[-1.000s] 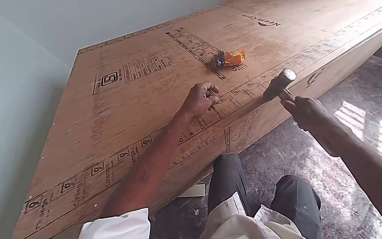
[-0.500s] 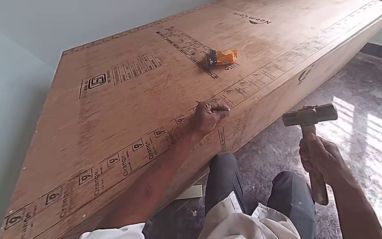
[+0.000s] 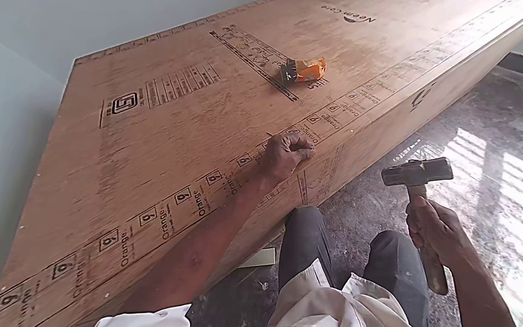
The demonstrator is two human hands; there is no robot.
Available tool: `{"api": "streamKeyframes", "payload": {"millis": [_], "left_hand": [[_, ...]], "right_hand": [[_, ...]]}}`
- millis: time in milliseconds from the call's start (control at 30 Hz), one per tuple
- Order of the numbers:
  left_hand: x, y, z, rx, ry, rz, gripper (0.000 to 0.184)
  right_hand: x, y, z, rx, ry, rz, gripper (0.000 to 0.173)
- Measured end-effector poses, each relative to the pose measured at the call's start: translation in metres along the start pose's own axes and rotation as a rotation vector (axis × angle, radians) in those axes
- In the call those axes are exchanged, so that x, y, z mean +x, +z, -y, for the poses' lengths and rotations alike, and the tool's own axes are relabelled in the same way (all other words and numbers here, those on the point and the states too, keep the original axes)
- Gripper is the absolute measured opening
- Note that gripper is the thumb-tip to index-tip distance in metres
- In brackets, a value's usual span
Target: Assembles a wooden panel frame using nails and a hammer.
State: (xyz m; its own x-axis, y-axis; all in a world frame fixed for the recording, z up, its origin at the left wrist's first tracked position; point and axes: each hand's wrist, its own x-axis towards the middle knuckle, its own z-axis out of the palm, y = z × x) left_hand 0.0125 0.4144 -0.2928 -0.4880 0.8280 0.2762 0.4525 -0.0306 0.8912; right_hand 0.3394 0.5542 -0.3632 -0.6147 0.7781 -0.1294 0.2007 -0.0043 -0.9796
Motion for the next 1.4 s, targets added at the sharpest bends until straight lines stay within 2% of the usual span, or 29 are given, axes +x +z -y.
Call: {"api": "streamKeyframes", "payload": {"millis": [167,433,700,800,933,1033,1100,1200,1400], "left_hand": [[-0.001,-0.002,-0.001,0.036,0.017,0.030,0.007],[-0.001,-0.001,-0.001,0.025,0.020,0.022,0.007],[0.000,0.000,-0.002,0.110,-0.001,0.058,0.012],[0.000,0.001,-0.003,0.109,-0.038,0.048,0.020],[0.000,0.001,-0.007,0.171,-0.050,0.047,0.030],[0.000,-0.001,-0.013,0.283,-0.073,0.076,0.035],[0.000,0.000,-0.013,0.264,-0.083,0.083,0.035],[0.001,0.000,-0.010,0.239,-0.063,0.053,0.035],[0.000,0.002,-0.003,0.182,-0.011,0.030,0.036]], "right_hand": [[0.002,0.002,0.016,-0.036,-0.073,0.034,0.044],[0.014,0.008,0.073,-0.121,-0.274,0.121,0.045],[0.035,0.023,0.153,-0.500,-0.437,0.171,0.052],[0.041,0.037,0.182,-0.600,-0.477,0.211,0.052],[0.052,0.056,0.199,-0.777,-0.478,0.289,0.049],[0.061,0.070,0.197,-0.965,-0.388,0.391,0.044],[0.064,0.074,0.190,-1.027,-0.347,0.421,0.041],[0.063,0.068,0.192,-0.949,-0.341,0.367,0.044],[0.058,0.055,0.211,-0.722,-0.471,0.301,0.054]]}}
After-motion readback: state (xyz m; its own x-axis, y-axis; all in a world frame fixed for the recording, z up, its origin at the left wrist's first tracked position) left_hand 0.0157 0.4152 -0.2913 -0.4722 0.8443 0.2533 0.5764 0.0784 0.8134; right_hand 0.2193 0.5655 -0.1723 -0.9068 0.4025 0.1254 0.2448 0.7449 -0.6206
